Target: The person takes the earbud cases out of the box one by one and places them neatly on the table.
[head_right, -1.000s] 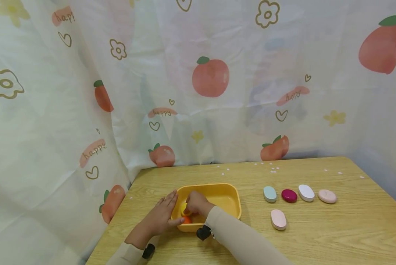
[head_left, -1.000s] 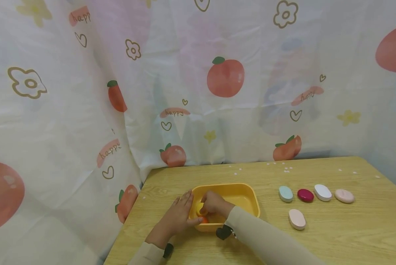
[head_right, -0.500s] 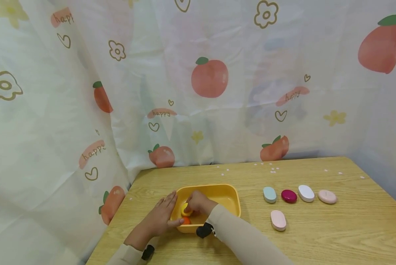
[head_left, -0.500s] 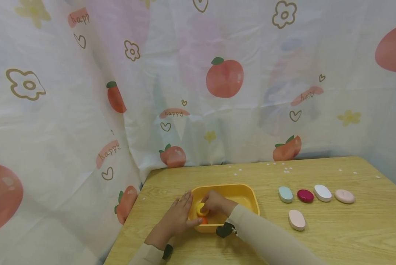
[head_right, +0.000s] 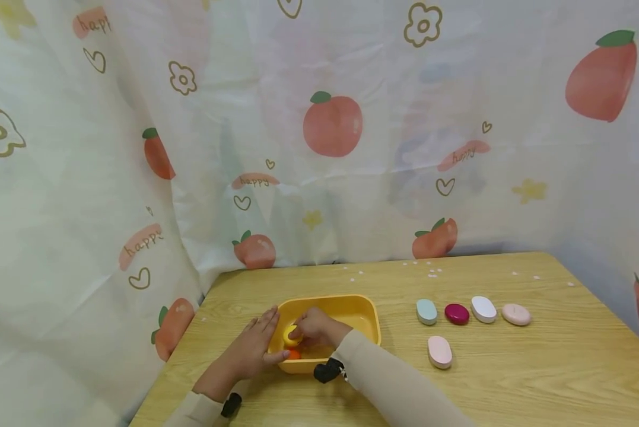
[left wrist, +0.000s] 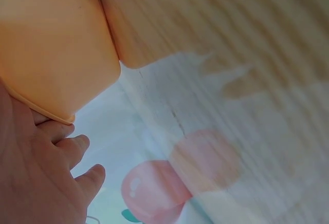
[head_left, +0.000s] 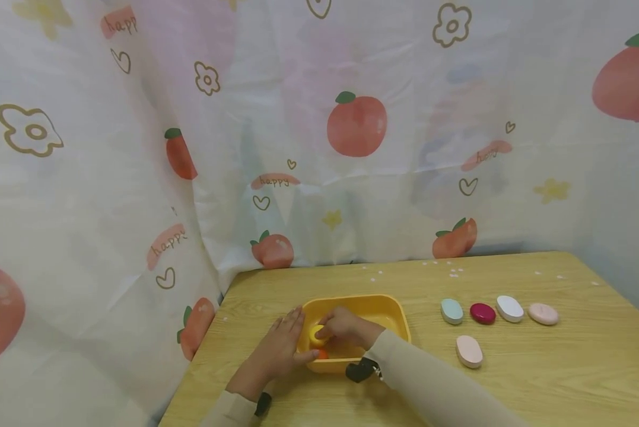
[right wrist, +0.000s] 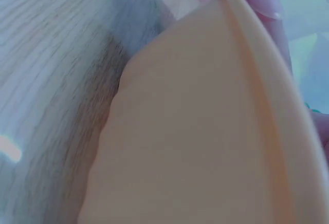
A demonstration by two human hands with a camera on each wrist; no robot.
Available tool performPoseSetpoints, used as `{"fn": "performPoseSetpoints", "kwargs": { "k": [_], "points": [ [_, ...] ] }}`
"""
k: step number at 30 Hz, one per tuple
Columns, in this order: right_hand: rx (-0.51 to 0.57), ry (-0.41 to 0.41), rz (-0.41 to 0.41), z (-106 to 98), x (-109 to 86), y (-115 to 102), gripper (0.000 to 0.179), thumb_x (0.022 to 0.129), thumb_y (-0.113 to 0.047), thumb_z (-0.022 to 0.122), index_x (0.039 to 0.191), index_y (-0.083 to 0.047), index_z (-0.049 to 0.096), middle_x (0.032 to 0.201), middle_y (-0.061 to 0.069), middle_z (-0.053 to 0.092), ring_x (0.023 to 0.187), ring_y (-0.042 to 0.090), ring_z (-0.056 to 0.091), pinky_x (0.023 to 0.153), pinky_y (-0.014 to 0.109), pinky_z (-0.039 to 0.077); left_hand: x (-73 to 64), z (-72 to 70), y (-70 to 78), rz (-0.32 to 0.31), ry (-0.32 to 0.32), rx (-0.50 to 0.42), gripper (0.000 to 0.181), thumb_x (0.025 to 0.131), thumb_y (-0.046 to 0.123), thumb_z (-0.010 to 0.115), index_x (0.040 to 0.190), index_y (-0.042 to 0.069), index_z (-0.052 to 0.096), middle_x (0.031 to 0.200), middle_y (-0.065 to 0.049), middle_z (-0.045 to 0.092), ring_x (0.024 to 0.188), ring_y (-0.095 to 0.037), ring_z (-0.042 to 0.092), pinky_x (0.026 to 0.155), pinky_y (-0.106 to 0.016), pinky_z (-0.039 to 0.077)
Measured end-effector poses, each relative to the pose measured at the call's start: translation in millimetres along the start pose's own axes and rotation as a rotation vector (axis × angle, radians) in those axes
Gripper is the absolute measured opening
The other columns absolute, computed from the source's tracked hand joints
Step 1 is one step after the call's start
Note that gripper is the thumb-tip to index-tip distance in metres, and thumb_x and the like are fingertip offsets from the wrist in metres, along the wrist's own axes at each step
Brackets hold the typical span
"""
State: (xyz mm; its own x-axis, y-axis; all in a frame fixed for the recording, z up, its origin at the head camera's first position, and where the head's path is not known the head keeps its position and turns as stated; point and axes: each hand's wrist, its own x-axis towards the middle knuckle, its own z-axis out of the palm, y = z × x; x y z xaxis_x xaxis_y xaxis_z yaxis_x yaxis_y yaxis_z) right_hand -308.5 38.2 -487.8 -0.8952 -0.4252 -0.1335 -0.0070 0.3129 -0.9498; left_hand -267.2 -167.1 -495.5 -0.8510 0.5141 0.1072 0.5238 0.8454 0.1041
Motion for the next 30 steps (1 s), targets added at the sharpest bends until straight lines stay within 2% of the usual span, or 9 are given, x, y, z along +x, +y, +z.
{"fn": "performPoseSetpoints", "kwargs": {
  "k": [4,10,15,21,30],
  "points": [
    [0.131,-0.041,0.02,-4,1.7,4,0.027,0.082,0.003,0.072,0.104,0.014,0.064,0.089,0.012,0.065,0.075,0.019,0.063,0.072,0.039,0.057,1.7,-0.8,-1.5,-0.007,-0.007,0.001,0.105,0.087,0.08,0.028,0.154,-0.001,0.02,0.161,-0.012,0.014,0.146,-0.024,0.015,0.115,-0.049,0.017],
    [0.221,-0.071,0.006,-12,-5.7,3,0.03,0.083,0.005,0.069,0.109,0.017,0.059,0.092,0.014,0.062,0.072,0.019,0.062,0.072,0.041,0.057,1.5,-1.3,-0.4,-0.015,0.001,-0.017,0.103,0.088,0.078,0.034,0.153,-0.002,0.022,0.16,-0.013,0.016,0.146,-0.025,0.016,0.114,-0.05,0.018],
    [0.23,-0.088,-0.008,-18,-13.5,-2,0.031,0.084,0.006,0.068,0.111,0.018,0.057,0.092,0.015,0.062,0.07,0.019,0.061,0.072,0.042,0.057,1.0,0.6,-0.8,0.007,0.02,-0.004,0.1,0.09,0.073,0.038,0.152,-0.004,0.023,0.16,-0.015,0.017,0.146,-0.025,0.017,0.114,-0.051,0.017],
    [0.208,-0.093,-0.005,-21,-15.4,-3,0.028,0.084,0.004,0.069,0.108,0.014,0.06,0.09,0.012,0.064,0.07,0.018,0.061,0.07,0.039,0.057,0.3,0.5,-1.1,0.01,0.024,-0.009,0.099,0.091,0.072,0.04,0.152,-0.004,0.022,0.16,-0.015,0.016,0.146,-0.026,0.016,0.114,-0.051,0.018],
    [0.216,-0.106,-0.011,-33,-23.1,0,0.028,0.083,0.004,0.069,0.109,0.013,0.06,0.09,0.011,0.063,0.073,0.018,0.06,0.071,0.038,0.057,0.9,-1.3,0.5,-0.01,0.003,0.001,0.102,0.089,0.077,0.035,0.153,-0.001,0.021,0.16,-0.013,0.015,0.146,-0.027,0.015,0.114,-0.051,0.017]
  ]
}}
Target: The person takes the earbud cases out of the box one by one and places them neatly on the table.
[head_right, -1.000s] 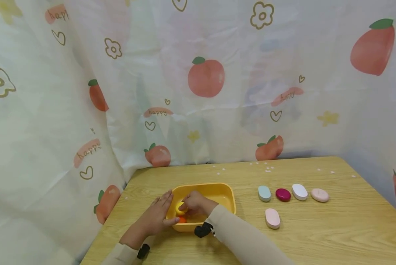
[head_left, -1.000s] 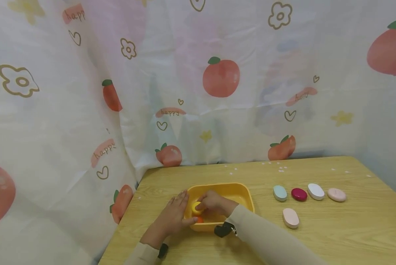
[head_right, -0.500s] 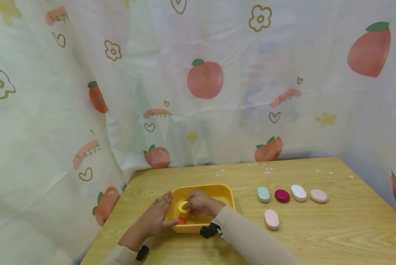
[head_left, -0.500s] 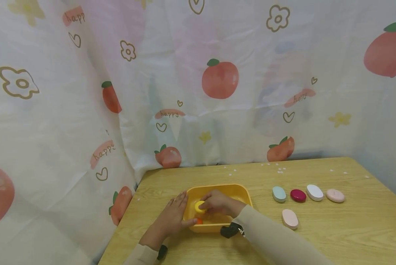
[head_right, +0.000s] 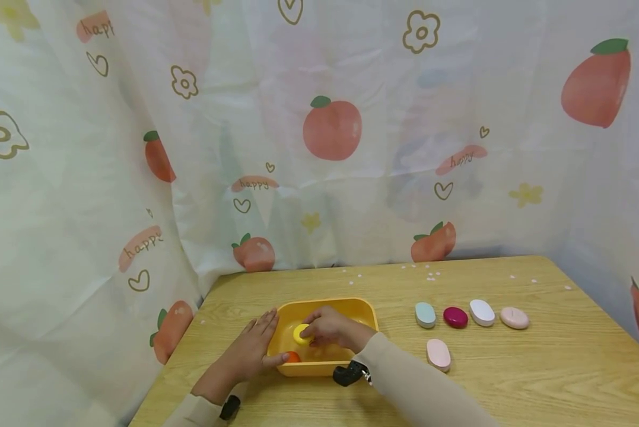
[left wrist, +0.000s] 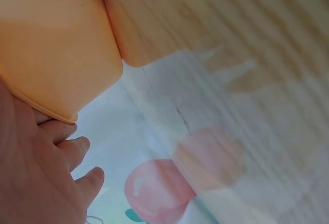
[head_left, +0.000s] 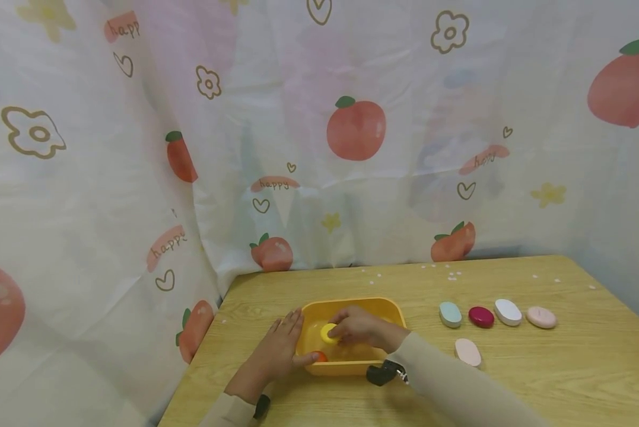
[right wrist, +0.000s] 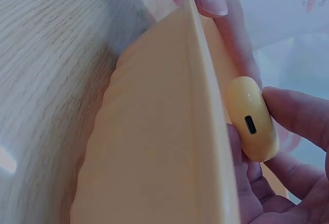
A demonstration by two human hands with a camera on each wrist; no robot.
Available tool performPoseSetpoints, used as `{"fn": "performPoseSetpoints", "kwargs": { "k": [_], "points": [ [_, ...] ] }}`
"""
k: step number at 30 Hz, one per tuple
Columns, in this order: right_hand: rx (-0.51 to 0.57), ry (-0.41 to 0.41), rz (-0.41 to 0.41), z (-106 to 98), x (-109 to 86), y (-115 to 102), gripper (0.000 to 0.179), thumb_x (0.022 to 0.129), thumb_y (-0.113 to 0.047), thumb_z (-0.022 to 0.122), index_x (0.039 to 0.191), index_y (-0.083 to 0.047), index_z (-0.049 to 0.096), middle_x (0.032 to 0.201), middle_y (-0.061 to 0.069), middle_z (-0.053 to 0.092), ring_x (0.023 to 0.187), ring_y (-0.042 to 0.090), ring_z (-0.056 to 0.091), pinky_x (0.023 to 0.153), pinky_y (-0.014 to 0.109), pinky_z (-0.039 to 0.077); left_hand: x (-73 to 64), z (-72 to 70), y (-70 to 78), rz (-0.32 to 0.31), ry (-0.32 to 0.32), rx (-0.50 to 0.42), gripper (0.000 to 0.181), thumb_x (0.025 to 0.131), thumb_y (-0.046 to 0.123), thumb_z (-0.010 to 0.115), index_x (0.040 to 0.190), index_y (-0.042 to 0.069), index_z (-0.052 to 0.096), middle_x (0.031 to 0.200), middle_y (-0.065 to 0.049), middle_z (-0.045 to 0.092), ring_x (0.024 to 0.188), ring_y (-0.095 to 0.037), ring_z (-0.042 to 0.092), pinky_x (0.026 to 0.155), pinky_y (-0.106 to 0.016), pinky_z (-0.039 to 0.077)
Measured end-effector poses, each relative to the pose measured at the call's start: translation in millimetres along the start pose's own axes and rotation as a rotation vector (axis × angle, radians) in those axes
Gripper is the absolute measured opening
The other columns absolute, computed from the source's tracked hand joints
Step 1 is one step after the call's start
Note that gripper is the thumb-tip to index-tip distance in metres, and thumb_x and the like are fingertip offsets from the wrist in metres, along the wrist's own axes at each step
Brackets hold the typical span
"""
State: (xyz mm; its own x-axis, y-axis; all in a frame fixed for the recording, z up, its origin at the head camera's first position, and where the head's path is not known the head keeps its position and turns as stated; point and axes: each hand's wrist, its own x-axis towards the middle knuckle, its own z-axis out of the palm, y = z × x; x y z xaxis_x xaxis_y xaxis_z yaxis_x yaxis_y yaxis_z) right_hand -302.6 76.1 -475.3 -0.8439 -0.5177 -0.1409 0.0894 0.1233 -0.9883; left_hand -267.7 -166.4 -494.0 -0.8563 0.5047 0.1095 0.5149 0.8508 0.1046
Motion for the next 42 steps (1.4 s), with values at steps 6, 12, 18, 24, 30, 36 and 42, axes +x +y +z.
{"fn": "performPoseSetpoints", "kwargs": {
  "k": [6,12,18,24,30,36,42],
  "points": [
    [-0.017,0.024,0.002,-13,-9.6,1,0.03,0.083,0.001,0.071,0.109,0.011,0.061,0.093,0.011,0.062,0.078,0.018,0.061,0.074,0.039,0.056,1.0,-0.8,1.1,-0.005,-0.01,0.008,0.103,0.088,0.078,0.032,0.154,0.0,0.02,0.16,-0.013,0.015,0.146,-0.027,0.015,0.114,-0.05,0.017],
    [-0.02,0.036,0.011,-25,-19.7,0,0.033,0.083,0.0,0.071,0.112,0.011,0.06,0.095,0.012,0.062,0.078,0.018,0.061,0.076,0.041,0.056,0.4,-1.3,1.7,-0.009,-0.013,0.0,0.103,0.088,0.078,0.034,0.154,0.0,0.019,0.16,-0.013,0.015,0.146,-0.027,0.015,0.114,-0.05,0.016],
    [-0.011,0.029,0.015,-34,-27.4,-2,0.033,0.084,-0.001,0.071,0.112,0.012,0.06,0.097,0.013,0.062,0.08,0.019,0.062,0.076,0.04,0.056,-0.6,-1.9,2.2,-0.019,-0.022,-0.01,0.103,0.088,0.078,0.034,0.155,0.001,0.018,0.161,-0.011,0.013,0.146,-0.026,0.014,0.115,-0.05,0.015],
    [0.0,0.033,0.012,-43,-31.1,-2,0.033,0.084,-0.002,0.071,0.113,0.011,0.061,0.098,0.013,0.064,0.081,0.02,0.064,0.075,0.038,0.056,-0.3,-1.9,2.1,-0.015,-0.024,-0.02,0.103,0.088,0.077,0.035,0.155,0.0,0.017,0.161,-0.012,0.013,0.146,-0.026,0.014,0.114,-0.051,0.015],
    [0.003,0.031,-0.006,-49,-34.3,-3,0.032,0.085,-0.002,0.07,0.113,0.01,0.062,0.098,0.012,0.064,0.082,0.02,0.065,0.076,0.037,0.056,-0.6,-1.5,2.3,-0.016,-0.023,-0.022,0.103,0.088,0.077,0.034,0.154,0.0,0.018,0.161,-0.012,0.014,0.146,-0.026,0.014,0.114,-0.051,0.016],
    [-0.003,0.025,-0.011,-54,-39.5,-3,0.033,0.086,-0.003,0.069,0.114,0.011,0.061,0.099,0.013,0.063,0.082,0.02,0.064,0.076,0.038,0.056,-1.3,-0.7,2.2,-0.014,-0.018,-0.025,0.103,0.088,0.078,0.034,0.154,0.0,0.018,0.161,-0.013,0.013,0.146,-0.027,0.014,0.114,-0.051,0.015],
    [-0.005,0.022,-0.007,-60,-43.5,-4,0.034,0.086,-0.004,0.069,0.116,0.011,0.06,0.1,0.014,0.063,0.082,0.02,0.064,0.075,0.036,0.056,-0.8,-0.3,1.3,-0.008,-0.019,-0.027,0.103,0.088,0.077,0.034,0.154,0.0,0.018,0.161,-0.013,0.013,0.146,-0.027,0.014,0.115,-0.051,0.015]
  ]
}}
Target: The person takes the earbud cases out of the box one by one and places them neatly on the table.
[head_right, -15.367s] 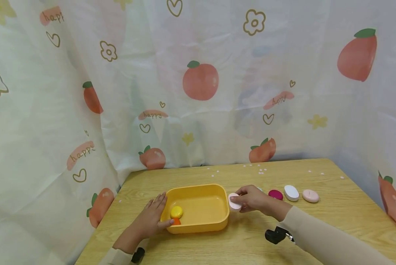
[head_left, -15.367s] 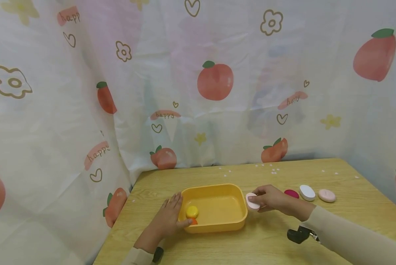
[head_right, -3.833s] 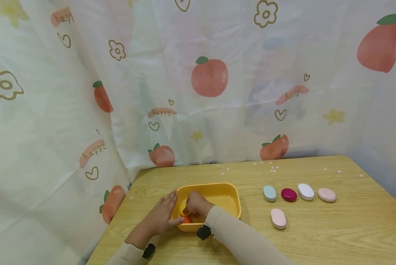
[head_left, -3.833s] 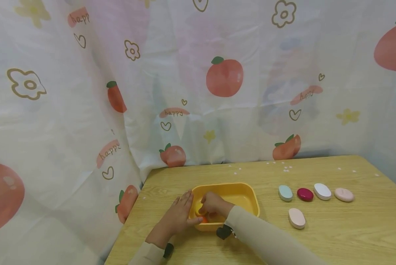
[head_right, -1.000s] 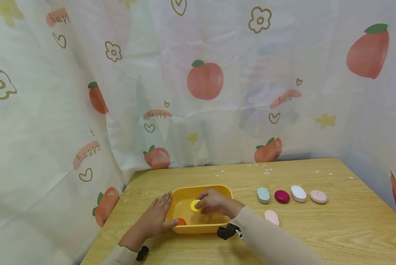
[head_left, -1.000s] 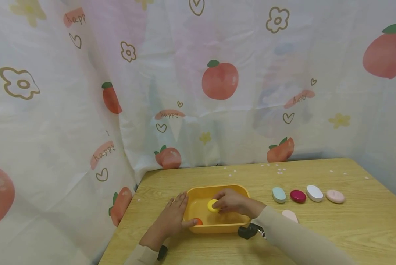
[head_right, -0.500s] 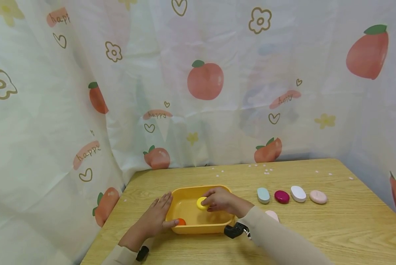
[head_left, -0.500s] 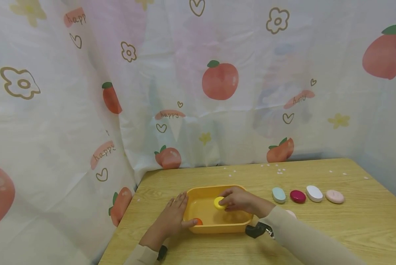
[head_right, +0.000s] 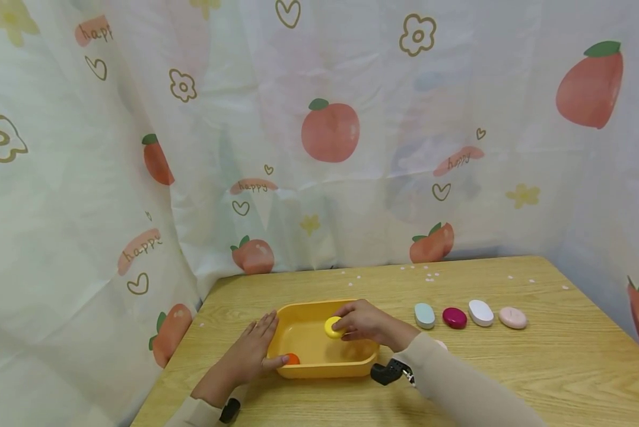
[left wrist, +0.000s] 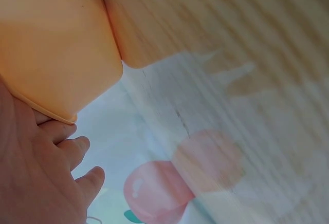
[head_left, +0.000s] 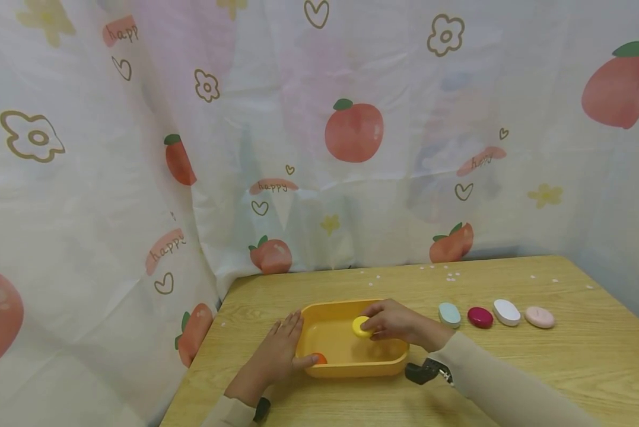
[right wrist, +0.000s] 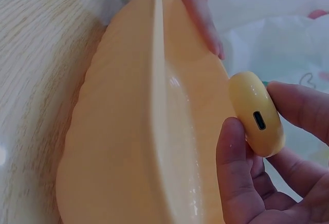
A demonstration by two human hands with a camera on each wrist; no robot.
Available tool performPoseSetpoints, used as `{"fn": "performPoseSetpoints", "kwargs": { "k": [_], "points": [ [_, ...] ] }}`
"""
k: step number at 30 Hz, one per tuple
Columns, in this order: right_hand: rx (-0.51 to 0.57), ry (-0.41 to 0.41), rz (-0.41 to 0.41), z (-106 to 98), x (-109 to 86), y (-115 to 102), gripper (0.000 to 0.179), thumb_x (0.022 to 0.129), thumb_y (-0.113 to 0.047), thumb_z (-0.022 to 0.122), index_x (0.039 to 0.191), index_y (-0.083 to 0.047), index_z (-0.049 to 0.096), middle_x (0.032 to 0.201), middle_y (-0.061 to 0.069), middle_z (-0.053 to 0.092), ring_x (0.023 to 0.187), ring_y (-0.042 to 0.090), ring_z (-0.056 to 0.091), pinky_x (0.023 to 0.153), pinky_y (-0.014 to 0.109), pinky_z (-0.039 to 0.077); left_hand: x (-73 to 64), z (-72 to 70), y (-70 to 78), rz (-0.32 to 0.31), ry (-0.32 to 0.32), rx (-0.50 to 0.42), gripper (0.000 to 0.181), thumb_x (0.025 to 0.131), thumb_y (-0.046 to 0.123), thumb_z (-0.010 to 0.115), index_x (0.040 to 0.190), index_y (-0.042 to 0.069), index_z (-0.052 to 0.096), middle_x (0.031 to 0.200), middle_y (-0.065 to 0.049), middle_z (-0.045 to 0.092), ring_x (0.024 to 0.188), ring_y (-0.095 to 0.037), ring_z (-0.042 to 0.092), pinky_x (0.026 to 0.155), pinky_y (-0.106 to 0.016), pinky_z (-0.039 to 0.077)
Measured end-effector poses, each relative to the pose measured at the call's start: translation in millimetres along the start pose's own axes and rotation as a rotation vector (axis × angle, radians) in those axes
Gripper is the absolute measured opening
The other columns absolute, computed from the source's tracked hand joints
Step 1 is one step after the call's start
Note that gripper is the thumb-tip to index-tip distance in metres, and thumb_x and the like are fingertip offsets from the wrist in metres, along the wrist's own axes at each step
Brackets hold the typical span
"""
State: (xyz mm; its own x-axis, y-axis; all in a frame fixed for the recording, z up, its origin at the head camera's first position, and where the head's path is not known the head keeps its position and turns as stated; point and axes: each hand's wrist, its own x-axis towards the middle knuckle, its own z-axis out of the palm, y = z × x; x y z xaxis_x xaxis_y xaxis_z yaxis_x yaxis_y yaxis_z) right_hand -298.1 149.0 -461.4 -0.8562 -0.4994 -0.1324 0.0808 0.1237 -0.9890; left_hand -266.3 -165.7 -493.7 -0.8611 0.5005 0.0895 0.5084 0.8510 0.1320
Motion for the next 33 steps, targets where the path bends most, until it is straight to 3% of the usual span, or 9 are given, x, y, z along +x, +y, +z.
{"fn": "performPoseSetpoints", "kwargs": {
  "k": [33],
  "points": [
    [-0.073,-0.014,-0.027,-35,-28.7,-10,0.036,0.089,-0.01,0.069,0.118,0.009,0.06,0.101,0.012,0.063,0.086,0.02,0.063,0.077,0.035,0.055,-1.0,1.4,1.3,0.011,0.015,-0.022,0.102,0.089,0.076,0.036,0.155,0.0,0.017,0.161,-0.013,0.012,0.146,-0.027,0.013,0.114,-0.052,0.015]
  ]
}}
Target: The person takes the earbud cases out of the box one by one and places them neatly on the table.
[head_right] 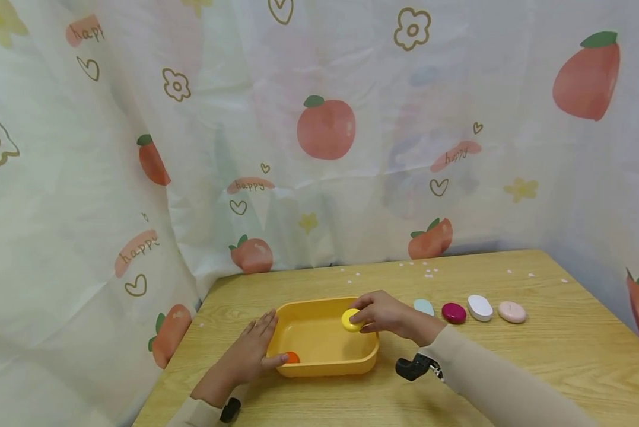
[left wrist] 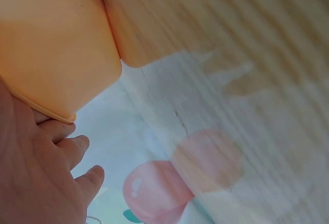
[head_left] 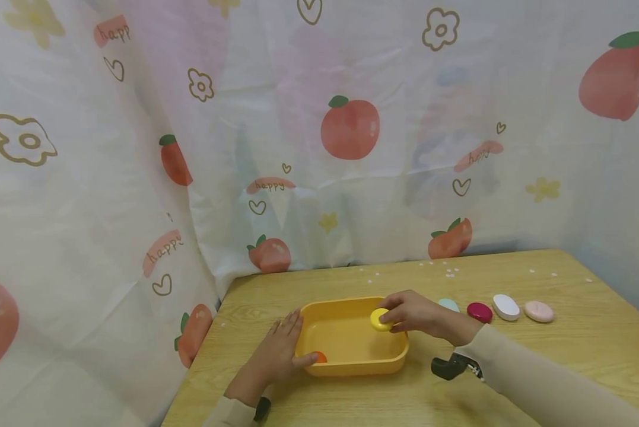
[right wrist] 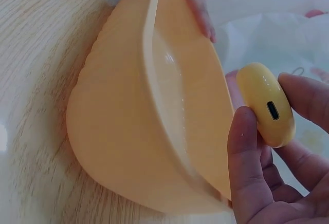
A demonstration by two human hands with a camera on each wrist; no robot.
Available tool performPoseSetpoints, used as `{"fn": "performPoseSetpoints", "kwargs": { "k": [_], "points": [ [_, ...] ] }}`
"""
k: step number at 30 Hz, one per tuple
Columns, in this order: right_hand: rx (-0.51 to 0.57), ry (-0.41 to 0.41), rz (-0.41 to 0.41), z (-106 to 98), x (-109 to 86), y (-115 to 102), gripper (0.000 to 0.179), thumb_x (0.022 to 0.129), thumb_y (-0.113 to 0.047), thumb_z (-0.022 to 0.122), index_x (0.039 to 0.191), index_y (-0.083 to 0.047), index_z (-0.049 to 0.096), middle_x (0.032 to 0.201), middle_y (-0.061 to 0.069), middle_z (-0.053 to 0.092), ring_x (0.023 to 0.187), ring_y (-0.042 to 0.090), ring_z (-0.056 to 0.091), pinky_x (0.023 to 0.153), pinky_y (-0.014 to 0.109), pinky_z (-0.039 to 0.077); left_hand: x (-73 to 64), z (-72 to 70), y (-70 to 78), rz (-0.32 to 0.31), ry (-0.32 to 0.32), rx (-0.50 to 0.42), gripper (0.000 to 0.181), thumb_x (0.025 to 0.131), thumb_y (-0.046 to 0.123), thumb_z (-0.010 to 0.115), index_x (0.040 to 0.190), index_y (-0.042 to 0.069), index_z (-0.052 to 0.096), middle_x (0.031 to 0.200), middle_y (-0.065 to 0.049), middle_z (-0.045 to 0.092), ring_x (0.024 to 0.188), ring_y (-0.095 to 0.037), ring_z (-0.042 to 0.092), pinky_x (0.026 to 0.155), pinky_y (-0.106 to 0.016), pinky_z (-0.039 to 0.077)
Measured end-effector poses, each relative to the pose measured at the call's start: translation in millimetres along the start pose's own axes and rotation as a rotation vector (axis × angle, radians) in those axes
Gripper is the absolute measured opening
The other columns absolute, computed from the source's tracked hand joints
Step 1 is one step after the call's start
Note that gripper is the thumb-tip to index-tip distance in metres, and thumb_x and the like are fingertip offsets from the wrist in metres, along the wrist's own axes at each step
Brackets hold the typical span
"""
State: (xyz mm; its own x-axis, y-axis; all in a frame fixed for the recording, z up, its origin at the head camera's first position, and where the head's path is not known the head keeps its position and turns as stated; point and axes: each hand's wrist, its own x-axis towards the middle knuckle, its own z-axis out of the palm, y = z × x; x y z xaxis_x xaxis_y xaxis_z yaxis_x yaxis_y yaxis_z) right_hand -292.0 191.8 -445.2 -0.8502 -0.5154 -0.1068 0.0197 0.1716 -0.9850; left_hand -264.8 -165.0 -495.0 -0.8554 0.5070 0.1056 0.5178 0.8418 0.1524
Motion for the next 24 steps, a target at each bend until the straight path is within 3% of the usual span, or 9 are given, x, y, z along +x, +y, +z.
{"fn": "performPoseSetpoints", "kwargs": {
  "k": [16,24],
  "points": [
    [-0.056,0.013,-0.002,-26,-20.9,3,0.041,0.09,-0.013,0.069,0.122,0.01,0.057,0.109,0.014,0.062,0.095,0.023,0.061,0.086,0.042,0.053,-0.2,-1.5,0.0,-0.006,-0.005,0.01,0.103,0.089,0.077,0.035,0.154,-0.001,0.017,0.161,-0.013,0.012,0.146,-0.027,0.013,0.114,-0.052,0.016],
    [-0.062,-0.006,-0.026,-41,-35.7,6,0.038,0.093,-0.011,0.066,0.122,0.011,0.056,0.107,0.014,0.062,0.094,0.022,0.061,0.083,0.039,0.054,0.3,0.0,-0.8,-0.019,-0.015,0.005,0.105,0.087,0.078,0.034,0.155,0.001,0.016,0.161,-0.011,0.011,0.147,-0.025,0.012,0.115,-0.051,0.015]
  ]
}}
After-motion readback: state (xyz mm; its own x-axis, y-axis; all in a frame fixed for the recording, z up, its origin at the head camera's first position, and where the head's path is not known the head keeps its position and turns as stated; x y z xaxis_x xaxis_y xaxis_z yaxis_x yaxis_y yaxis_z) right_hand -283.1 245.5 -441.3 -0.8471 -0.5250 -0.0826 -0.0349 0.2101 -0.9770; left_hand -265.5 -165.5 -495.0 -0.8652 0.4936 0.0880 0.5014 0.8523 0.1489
